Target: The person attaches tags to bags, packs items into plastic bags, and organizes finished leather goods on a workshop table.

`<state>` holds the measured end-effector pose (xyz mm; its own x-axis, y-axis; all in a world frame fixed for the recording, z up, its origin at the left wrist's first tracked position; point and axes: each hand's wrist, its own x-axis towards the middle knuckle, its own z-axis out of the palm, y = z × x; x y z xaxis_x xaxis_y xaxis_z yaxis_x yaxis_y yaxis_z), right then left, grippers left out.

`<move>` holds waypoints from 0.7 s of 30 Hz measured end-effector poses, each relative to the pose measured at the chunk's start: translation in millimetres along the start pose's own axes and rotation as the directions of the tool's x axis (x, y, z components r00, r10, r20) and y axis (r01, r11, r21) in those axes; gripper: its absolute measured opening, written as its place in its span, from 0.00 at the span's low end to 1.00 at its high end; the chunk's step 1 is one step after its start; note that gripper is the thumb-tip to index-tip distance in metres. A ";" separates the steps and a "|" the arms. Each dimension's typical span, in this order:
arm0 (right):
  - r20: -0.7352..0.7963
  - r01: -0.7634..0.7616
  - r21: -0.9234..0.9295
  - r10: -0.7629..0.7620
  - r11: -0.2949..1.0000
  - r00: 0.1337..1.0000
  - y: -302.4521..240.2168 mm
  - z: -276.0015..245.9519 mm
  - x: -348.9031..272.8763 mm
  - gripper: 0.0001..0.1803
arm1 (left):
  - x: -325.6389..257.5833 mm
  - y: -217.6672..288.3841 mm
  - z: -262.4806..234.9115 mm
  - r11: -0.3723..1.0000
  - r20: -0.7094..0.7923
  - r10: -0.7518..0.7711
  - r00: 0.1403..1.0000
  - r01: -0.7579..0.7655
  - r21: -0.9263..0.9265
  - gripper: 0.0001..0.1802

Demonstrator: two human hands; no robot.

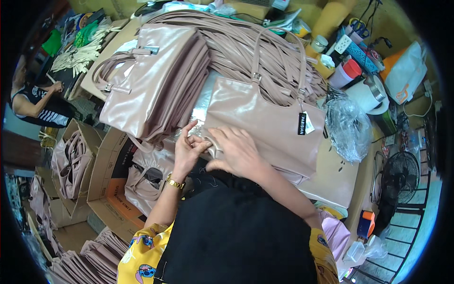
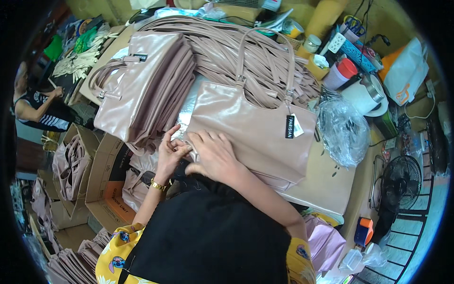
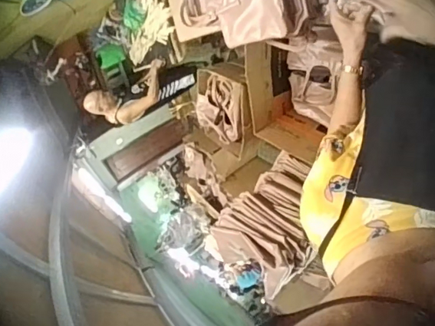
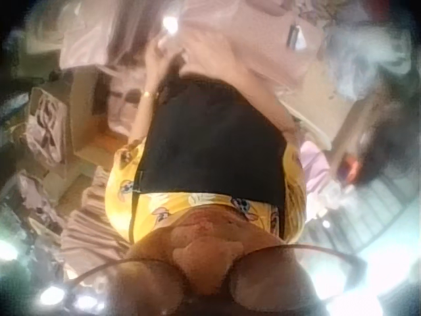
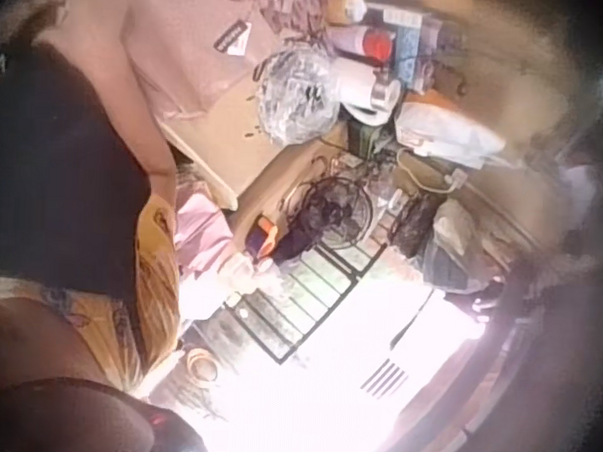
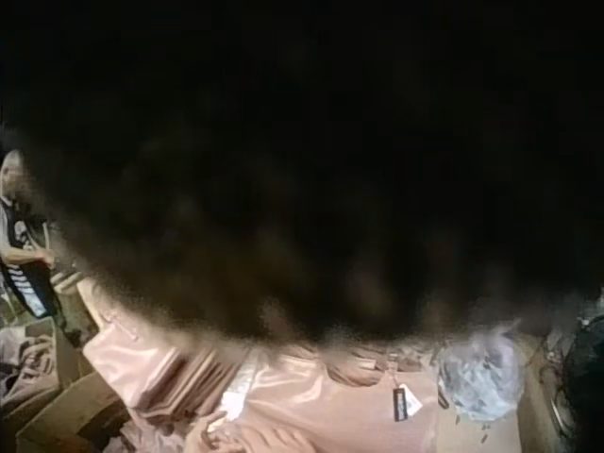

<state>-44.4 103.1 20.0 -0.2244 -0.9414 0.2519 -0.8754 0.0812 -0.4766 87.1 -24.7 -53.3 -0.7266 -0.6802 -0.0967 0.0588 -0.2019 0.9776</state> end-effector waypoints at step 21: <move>0.112 0.009 -0.034 -0.005 0.999 0.994 4.1 8.7 -18.6 0.18 | -7.2 -45.0 -21.7 0.990 0.118 -0.021 0.993 0.004 0.144 0.07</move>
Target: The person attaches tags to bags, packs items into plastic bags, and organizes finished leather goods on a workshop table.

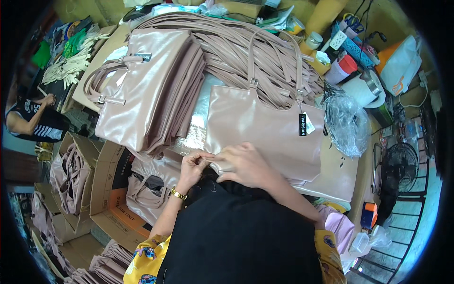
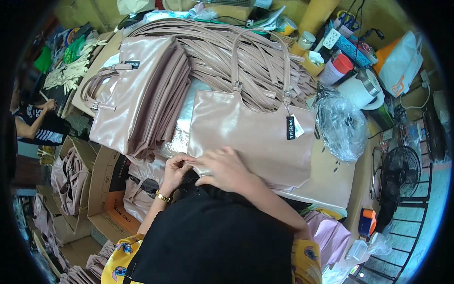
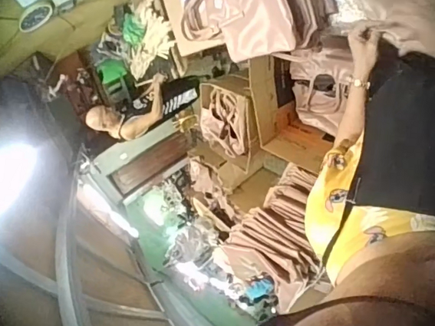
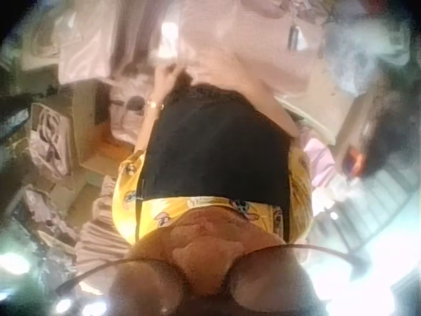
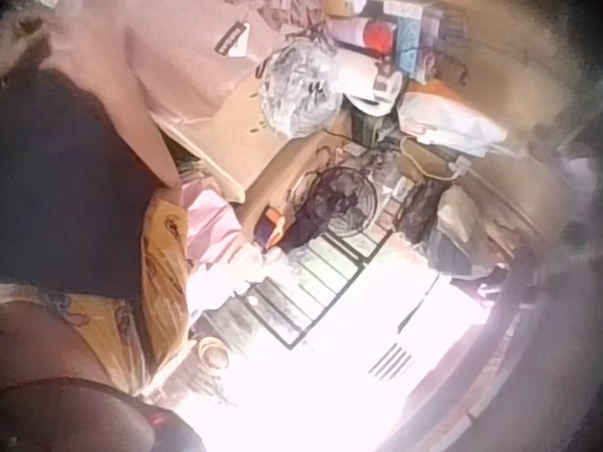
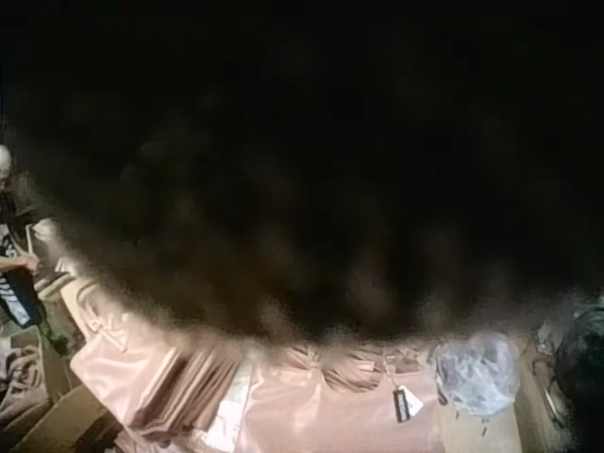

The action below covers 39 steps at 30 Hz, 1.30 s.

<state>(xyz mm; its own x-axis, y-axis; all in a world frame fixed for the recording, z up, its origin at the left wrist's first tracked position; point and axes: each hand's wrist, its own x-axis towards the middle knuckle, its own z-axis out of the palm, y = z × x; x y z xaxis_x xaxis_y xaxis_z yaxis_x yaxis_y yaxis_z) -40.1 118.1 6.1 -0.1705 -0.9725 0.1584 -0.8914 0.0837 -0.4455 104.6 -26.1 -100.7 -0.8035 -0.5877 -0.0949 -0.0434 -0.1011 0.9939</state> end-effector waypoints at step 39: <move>-0.406 -0.149 0.304 0.269 0.941 0.873 131.0 -122.0 24.3 0.11 | 13.5 58.2 58.0 0.172 0.610 0.021 0.792 -0.604 0.778 0.40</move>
<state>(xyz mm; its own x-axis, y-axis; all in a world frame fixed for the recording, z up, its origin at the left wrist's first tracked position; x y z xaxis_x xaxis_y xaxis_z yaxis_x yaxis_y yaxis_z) -212.3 131.9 59.1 -0.5596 -0.7385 0.3762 -0.6855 0.1574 -0.7108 56.8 6.7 -40.9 -0.9995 0.0224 -0.0206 0.0160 0.9623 0.2715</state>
